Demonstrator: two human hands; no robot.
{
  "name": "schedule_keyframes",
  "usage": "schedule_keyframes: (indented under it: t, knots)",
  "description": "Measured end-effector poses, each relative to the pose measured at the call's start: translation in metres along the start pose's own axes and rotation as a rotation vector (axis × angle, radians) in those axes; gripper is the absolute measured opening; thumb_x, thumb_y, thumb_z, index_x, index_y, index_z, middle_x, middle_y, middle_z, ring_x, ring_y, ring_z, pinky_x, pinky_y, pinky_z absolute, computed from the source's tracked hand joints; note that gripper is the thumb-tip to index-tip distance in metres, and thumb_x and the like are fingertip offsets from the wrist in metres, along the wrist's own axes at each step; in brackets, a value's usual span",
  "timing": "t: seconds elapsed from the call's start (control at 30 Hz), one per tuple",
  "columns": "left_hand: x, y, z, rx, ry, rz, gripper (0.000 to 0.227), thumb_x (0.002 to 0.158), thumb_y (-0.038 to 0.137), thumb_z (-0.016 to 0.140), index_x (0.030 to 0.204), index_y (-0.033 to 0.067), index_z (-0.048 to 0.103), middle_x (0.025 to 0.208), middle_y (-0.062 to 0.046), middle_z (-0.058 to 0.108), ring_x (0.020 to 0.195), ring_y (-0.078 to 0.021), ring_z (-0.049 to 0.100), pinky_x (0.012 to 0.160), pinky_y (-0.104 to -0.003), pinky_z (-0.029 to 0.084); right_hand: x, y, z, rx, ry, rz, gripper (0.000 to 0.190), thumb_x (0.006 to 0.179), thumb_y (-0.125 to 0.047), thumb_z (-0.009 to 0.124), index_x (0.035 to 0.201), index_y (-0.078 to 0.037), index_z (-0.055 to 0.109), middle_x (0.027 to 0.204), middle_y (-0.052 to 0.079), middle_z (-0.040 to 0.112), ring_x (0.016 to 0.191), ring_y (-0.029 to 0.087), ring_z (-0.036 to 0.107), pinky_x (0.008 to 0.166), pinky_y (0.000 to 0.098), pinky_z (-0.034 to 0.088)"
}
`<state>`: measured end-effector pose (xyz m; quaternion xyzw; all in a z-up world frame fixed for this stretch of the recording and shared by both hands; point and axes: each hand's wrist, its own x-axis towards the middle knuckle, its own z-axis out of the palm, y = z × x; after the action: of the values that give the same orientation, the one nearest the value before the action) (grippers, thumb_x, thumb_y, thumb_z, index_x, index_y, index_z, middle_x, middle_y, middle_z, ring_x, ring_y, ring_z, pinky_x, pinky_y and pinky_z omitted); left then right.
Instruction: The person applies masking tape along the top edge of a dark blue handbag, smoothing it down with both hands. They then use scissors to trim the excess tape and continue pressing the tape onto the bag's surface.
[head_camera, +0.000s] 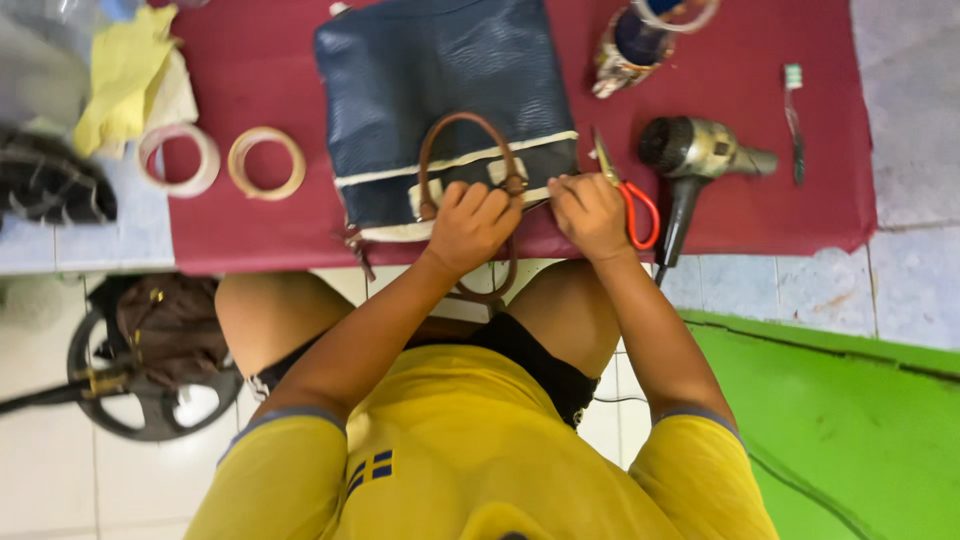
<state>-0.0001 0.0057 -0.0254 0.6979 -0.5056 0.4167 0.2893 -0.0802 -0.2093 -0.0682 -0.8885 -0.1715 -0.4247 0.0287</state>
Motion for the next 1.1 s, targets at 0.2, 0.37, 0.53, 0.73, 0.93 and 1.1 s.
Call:
schedule_keyframes:
  t: [0.2,0.37,0.53,0.73,0.93,1.1]
  knots:
    - [0.003,0.003,-0.008,-0.002,0.045,-0.029,0.027,0.104,0.016,0.054,0.078,0.0126,0.057,0.074,-0.004,0.041,0.067,-0.0251,0.047,0.065,-0.037,0.041,0.007,-0.011,-0.009,0.052,-0.062,-0.052,0.019,0.09,-0.008,0.083,0.108,-0.008,0.079,0.097,0.011,0.069,0.082,0.031,0.066,0.07,0.0426,0.054]
    - [-0.024,0.007,0.005,0.006,0.028,-0.044,0.027,0.104,0.016,0.051,0.078,0.0129,0.057,0.074,-0.003,0.04,0.068,-0.0256,0.045,0.066,-0.038,0.041,-0.004,-0.012,0.002,0.0,-0.077,-0.089,0.006,0.095,-0.007,0.082,0.091,-0.011,0.079,0.089,0.007,0.069,0.078,0.027,0.066,0.069,0.0377,0.053]
    - [-0.043,0.017,0.007,0.055,0.014,-0.108,0.024,0.103,0.012,0.052,0.08,0.0108,0.057,0.076,-0.005,0.042,0.07,-0.0267,0.048,0.066,-0.039,0.041,-0.014,-0.017,0.005,-0.045,-0.086,-0.113,0.007,0.096,-0.009,0.082,0.09,-0.012,0.079,0.09,0.005,0.069,0.08,0.026,0.065,0.069,0.0368,0.053]
    - [-0.081,0.009,-0.042,-0.025,-0.033,-0.207,0.014,0.104,0.018,0.056,0.095,0.0107,0.064,0.095,-0.006,0.055,0.086,-0.0261,0.056,0.079,-0.039,0.044,-0.02,-0.019,0.01,-0.083,-0.091,-0.046,0.013,0.091,-0.006,0.085,0.085,-0.015,0.077,0.09,0.003,0.067,0.082,0.025,0.065,0.07,0.0362,0.054]
    - [-0.145,-0.049,-0.107,-0.011,-0.107,-0.579,0.008,0.098,0.018,0.067,0.095,0.0105,0.068,0.093,-0.009,0.06,0.078,-0.0327,0.058,0.067,-0.044,0.044,-0.007,-0.035,-0.007,0.039,-0.19,0.116,0.014,0.088,-0.005,0.084,0.096,-0.014,0.078,0.099,0.006,0.064,0.089,0.032,0.064,0.075,0.0429,0.051]
    - [-0.156,-0.057,-0.129,-0.047,-0.195,-0.813,0.012,0.091,0.023,0.078,0.102,0.0172,0.075,0.09,-0.001,0.06,0.08,-0.0259,0.063,0.072,-0.039,0.048,-0.006,-0.091,-0.009,0.284,0.018,0.305,0.017,0.085,-0.001,0.072,0.101,-0.006,0.071,0.104,0.014,0.062,0.091,0.034,0.061,0.081,0.0437,0.051]
